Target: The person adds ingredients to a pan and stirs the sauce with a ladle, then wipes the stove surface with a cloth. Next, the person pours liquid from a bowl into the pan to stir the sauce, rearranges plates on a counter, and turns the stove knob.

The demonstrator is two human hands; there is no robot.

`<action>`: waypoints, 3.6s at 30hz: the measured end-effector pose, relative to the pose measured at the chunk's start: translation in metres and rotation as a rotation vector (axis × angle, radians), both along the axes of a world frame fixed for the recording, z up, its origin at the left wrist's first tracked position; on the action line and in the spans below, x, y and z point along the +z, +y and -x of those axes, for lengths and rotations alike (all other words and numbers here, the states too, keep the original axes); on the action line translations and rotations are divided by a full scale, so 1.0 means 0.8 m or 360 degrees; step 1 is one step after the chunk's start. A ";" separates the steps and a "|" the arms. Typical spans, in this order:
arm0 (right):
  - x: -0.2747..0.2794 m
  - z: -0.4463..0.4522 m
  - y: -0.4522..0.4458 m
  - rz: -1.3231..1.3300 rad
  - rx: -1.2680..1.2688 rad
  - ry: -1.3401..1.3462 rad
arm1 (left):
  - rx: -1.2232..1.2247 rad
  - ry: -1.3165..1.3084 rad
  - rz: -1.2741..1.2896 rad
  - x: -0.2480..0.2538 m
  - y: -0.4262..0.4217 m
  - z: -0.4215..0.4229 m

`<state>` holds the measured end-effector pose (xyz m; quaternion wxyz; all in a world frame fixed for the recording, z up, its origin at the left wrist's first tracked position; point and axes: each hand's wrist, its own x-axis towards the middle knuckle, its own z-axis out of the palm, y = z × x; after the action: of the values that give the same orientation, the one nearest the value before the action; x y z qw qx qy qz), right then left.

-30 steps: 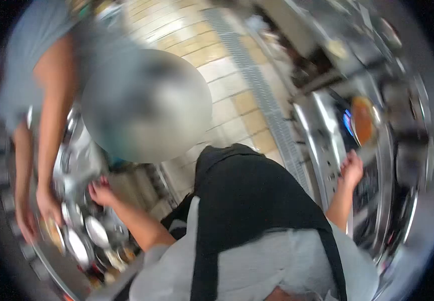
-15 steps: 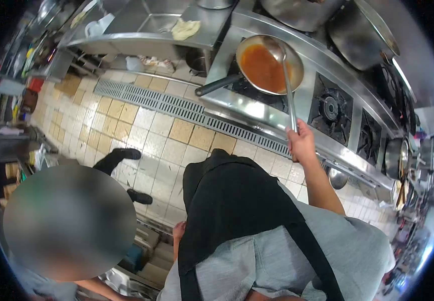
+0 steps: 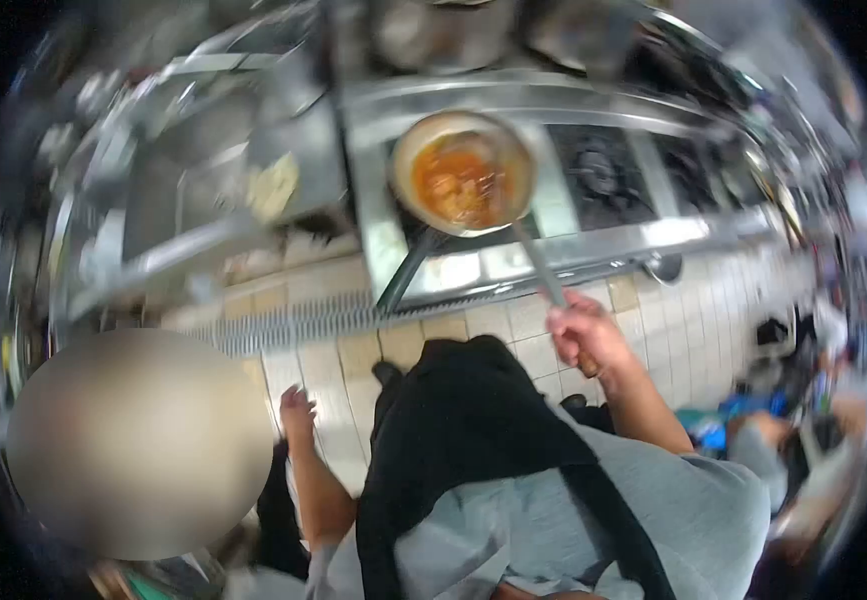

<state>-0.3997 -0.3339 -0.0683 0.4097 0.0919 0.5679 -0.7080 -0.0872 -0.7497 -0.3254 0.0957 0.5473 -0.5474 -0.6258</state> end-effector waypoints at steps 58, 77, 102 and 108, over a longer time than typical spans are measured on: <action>-0.015 -0.129 -0.197 -0.1090 -0.0418 0.1111 | -0.2071 -0.0610 0.1847 0.108 -0.199 0.500; 0.032 -0.128 -0.294 -0.0547 -0.0800 0.0592 | -0.2205 -0.0561 0.1669 0.148 -0.193 0.474; -0.076 -0.108 -0.242 -0.1901 -0.0330 0.1048 | -0.2124 -0.0375 0.1575 0.157 -0.189 0.469; 0.042 -0.102 -0.229 -0.1306 -0.0666 0.1645 | -0.1851 0.0437 0.1543 0.203 -0.210 0.487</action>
<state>-0.3184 -0.5170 -0.0343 -0.1265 -0.0020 0.8825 -0.4529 -0.4765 -0.9177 -0.1631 0.0475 -0.0143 -0.9435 -0.3278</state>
